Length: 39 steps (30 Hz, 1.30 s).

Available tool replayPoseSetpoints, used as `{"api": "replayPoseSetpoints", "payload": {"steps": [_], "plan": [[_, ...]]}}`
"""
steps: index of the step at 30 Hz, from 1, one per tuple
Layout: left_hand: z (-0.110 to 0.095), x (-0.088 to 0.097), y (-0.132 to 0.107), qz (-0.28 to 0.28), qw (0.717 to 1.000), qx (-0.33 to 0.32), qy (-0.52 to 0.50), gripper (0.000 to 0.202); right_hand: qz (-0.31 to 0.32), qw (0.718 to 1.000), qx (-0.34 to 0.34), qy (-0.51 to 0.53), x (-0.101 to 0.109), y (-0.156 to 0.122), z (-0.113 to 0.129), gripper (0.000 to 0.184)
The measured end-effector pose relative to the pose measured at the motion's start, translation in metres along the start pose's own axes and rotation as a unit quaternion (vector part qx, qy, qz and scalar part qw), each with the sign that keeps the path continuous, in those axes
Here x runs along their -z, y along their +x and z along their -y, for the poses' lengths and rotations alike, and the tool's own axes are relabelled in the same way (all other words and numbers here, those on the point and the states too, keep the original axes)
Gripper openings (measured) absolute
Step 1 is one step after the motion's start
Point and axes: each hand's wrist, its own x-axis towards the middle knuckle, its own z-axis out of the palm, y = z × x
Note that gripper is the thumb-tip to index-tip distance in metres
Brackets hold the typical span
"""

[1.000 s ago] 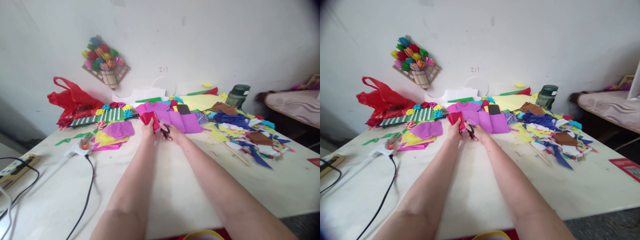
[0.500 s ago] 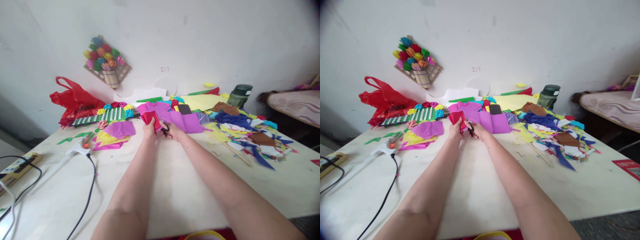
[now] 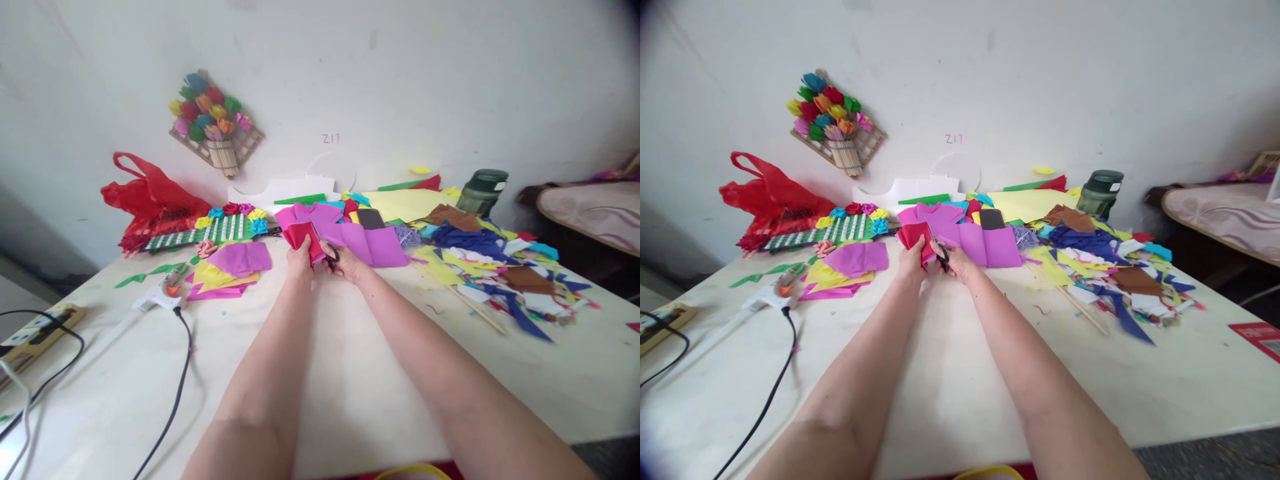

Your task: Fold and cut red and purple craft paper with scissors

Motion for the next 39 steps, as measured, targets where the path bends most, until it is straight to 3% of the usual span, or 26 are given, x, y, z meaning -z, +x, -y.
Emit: {"api": "replayPoseSetpoints", "payload": {"steps": [13, 22, 39], "plan": [[-0.003, -0.001, -0.002, -0.008, 1.000, 0.007, 0.006, 0.012, -0.023, 1.000, -0.011, 0.009, -0.004, -0.003, 0.004, 0.039], [-0.001, 0.001, 0.000, 0.000, 1.000, -0.001, 0.014, 0.012, -0.035, 0.999, -0.012, 0.031, -0.009, -0.007, 0.009, 0.032], [-0.003, -0.001, -0.001, -0.013, 1.000, 0.016, -0.006, 0.013, -0.047, 0.999, 0.007, -0.007, -0.007, 0.001, -0.003, 0.036]]}}
